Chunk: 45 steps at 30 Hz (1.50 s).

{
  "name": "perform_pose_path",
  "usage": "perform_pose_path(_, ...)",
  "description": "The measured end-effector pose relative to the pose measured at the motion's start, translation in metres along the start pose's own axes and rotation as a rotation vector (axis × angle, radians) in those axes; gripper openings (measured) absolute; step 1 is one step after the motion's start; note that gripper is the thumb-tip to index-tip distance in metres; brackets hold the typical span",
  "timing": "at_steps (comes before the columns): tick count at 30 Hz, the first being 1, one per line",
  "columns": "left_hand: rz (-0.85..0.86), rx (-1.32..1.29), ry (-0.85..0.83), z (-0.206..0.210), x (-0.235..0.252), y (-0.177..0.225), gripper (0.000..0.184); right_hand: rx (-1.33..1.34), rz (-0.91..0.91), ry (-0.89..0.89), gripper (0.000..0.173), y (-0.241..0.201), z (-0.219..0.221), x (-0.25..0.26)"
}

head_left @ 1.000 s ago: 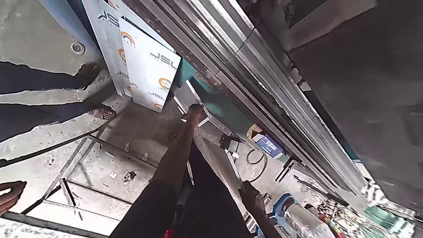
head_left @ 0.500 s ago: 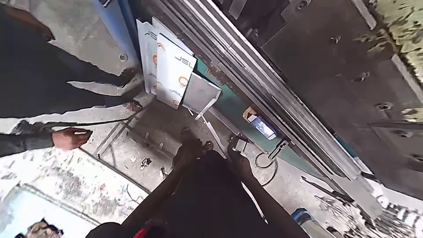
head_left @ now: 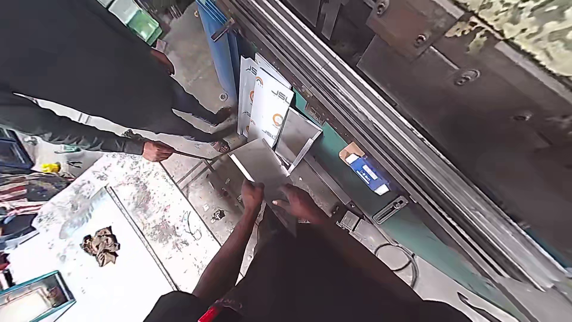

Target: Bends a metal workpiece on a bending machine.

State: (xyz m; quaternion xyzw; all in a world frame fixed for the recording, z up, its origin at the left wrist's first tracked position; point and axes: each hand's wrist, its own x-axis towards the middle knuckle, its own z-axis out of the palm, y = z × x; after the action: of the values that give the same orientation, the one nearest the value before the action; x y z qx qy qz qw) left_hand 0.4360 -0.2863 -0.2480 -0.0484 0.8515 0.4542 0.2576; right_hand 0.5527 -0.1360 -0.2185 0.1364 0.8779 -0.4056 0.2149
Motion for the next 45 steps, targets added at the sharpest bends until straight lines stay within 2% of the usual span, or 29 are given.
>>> perform_pose_path(6,0.17,0.191,0.163,-0.074,-0.012,0.012,0.034,0.15,0.175,0.127,0.038,0.08,-0.014,-0.003)
perform_pose_path(9,0.277,0.238,0.264,-0.121,-0.026,0.034,0.03,0.164,0.265,0.173,0.039,0.112,-0.009,0.017)
perform_pose_path(12,0.407,0.208,0.334,-0.169,-0.062,0.069,0.021,0.209,0.254,0.249,0.044,0.129,-0.001,0.04)
perform_pose_path(15,0.505,0.147,0.321,-0.224,-0.113,0.099,0.016,0.347,0.231,0.307,0.067,0.129,0.001,0.055)
perform_pose_path(18,0.563,0.055,0.28,-0.29,-0.156,0.117,0.01,0.589,0.187,0.348,0.091,0.106,0.0,0.049)
perform_pose_path(19,0.574,0.031,0.262,-0.308,-0.166,0.127,0.011,0.694,0.161,0.355,0.091,0.098,-0.005,0.046)
perform_pose_path(21,0.616,0.058,0.231,-0.333,-0.189,0.15,0.012,0.95,0.084,0.316,0.079,0.079,-0.01,0.03)
perform_pose_path(24,0.681,0.101,0.176,-0.361,-0.19,0.161,0.013,1.229,0.003,0.318,0.065,0.066,-0.004,0.003)
perform_pose_path(26,0.701,0.17,0.196,-0.359,-0.179,0.163,0.017,1.313,0.031,0.417,0.057,0.072,0.003,-0.022)
perform_pose_path(29,0.657,0.389,0.329,-0.35,-0.133,0.166,0.03,1.325,0.142,0.685,0.044,0.085,0.01,-0.059)
perform_pose_path(32,0.715,0.544,0.197,-0.353,-0.052,0.157,0.049,1.299,0.182,0.877,0.042,0.094,0.011,-0.095)
perform_pose_path(34,0.632,0.599,0.237,-0.317,-0.037,0.181,0.054,1.274,0.191,0.959,0.044,0.094,0.001,-0.108)
perform_pose_path(37,0.554,0.621,0.254,-0.268,-0.009,0.219,0.054,1.254,0.229,1.076,0.046,0.091,-0.015,-0.11)
perform_pose_path(41,0.578,0.543,0.233,-0.235,0.072,0.233,0.051,1.195,0.297,1.135,0.049,0.087,-0.038,-0.098)
perform_pose_path(45,0.536,0.631,0.211,-0.201,0.139,0.265,0.053,1.166,0.405,1.181,0.052,0.08,-0.058,-0.072)
